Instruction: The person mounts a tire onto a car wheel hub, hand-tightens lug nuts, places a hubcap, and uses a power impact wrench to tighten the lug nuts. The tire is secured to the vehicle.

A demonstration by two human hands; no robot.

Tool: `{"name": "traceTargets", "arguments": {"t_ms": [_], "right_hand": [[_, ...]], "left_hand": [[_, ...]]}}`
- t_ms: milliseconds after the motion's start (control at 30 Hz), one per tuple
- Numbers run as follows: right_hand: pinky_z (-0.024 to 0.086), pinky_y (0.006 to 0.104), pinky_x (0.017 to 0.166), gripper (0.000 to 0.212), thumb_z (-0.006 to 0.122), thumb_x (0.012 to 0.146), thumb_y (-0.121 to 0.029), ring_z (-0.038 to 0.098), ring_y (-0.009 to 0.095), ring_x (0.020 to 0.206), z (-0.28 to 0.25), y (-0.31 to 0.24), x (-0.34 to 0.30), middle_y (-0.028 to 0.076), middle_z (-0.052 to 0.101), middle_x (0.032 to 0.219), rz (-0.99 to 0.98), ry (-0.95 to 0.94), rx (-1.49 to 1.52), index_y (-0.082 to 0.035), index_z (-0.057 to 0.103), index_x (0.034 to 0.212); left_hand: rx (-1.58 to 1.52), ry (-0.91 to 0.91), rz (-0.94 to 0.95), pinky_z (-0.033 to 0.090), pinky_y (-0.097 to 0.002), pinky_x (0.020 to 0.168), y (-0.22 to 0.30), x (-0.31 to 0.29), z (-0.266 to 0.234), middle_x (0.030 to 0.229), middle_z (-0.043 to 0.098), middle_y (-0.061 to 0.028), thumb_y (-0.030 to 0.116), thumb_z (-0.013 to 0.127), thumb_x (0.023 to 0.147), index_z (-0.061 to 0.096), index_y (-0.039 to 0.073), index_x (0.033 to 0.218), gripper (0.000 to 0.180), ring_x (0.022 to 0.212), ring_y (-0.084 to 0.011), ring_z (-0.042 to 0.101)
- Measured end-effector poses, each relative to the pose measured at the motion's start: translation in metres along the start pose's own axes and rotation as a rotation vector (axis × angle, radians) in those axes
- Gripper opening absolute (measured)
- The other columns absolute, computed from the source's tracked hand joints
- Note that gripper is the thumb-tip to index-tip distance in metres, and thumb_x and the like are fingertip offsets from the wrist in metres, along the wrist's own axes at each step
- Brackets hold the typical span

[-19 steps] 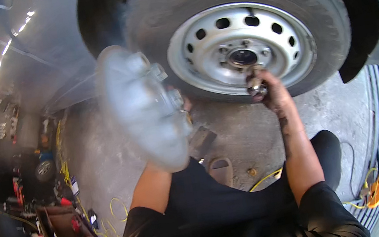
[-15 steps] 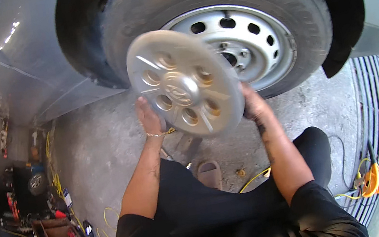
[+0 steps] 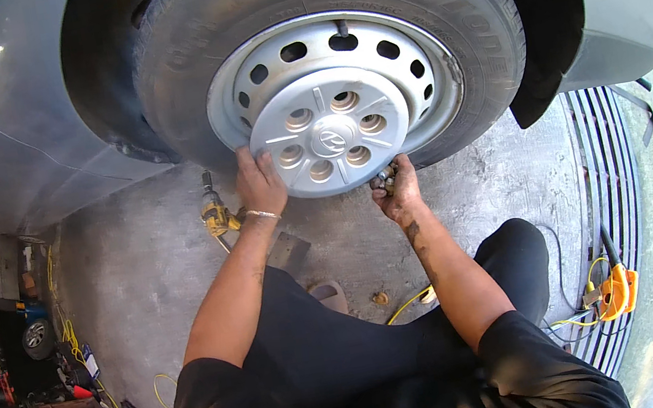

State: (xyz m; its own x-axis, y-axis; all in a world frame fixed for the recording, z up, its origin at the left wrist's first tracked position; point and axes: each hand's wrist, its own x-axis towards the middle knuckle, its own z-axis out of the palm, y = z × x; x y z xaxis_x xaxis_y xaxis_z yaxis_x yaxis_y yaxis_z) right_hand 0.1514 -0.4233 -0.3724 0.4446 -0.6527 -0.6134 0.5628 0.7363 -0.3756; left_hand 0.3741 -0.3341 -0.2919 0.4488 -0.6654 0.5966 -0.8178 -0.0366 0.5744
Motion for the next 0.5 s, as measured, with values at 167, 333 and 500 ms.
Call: {"name": "traceTargets", "arguments": {"t_ms": [167,333,500], "right_hand": [[0.038,0.0267,0.050,0.023,0.044,0.101,-0.039,0.048,0.012,0.058,0.007,0.001,0.012,-0.003,0.052,0.077,-0.146,0.037,0.154,-0.018,0.053,0.096],[0.042,0.0285,0.051,0.019,0.051,0.100,-0.032,0.052,0.014,0.059,0.008,-0.002,0.032,0.001,0.051,0.076,-0.201,0.053,0.207,-0.014,0.050,0.098],[0.044,0.0288,0.051,0.021,0.050,0.101,-0.033,0.051,0.014,0.060,0.012,-0.008,0.031,0.001,0.051,0.078,-0.214,0.102,0.185,-0.013,0.049,0.098]], "left_hand": [[0.400,-0.052,-0.017,0.051,-0.0539,0.083,-0.008,0.019,0.012,0.121,0.062,-0.0258,0.042,0.054,0.099,0.054,0.001,0.124,0.048,0.103,-0.0456,0.063],[0.562,-0.101,-0.161,0.052,-0.0518,0.083,-0.004,0.027,0.012,0.116,0.063,-0.0180,0.056,0.053,0.097,0.058,0.006,0.116,0.054,0.104,-0.0437,0.063],[0.607,-0.164,-0.216,0.052,-0.0510,0.083,0.005,0.028,0.008,0.118,0.063,-0.0145,0.061,0.051,0.095,0.059,0.008,0.116,0.058,0.105,-0.0401,0.065]]}}
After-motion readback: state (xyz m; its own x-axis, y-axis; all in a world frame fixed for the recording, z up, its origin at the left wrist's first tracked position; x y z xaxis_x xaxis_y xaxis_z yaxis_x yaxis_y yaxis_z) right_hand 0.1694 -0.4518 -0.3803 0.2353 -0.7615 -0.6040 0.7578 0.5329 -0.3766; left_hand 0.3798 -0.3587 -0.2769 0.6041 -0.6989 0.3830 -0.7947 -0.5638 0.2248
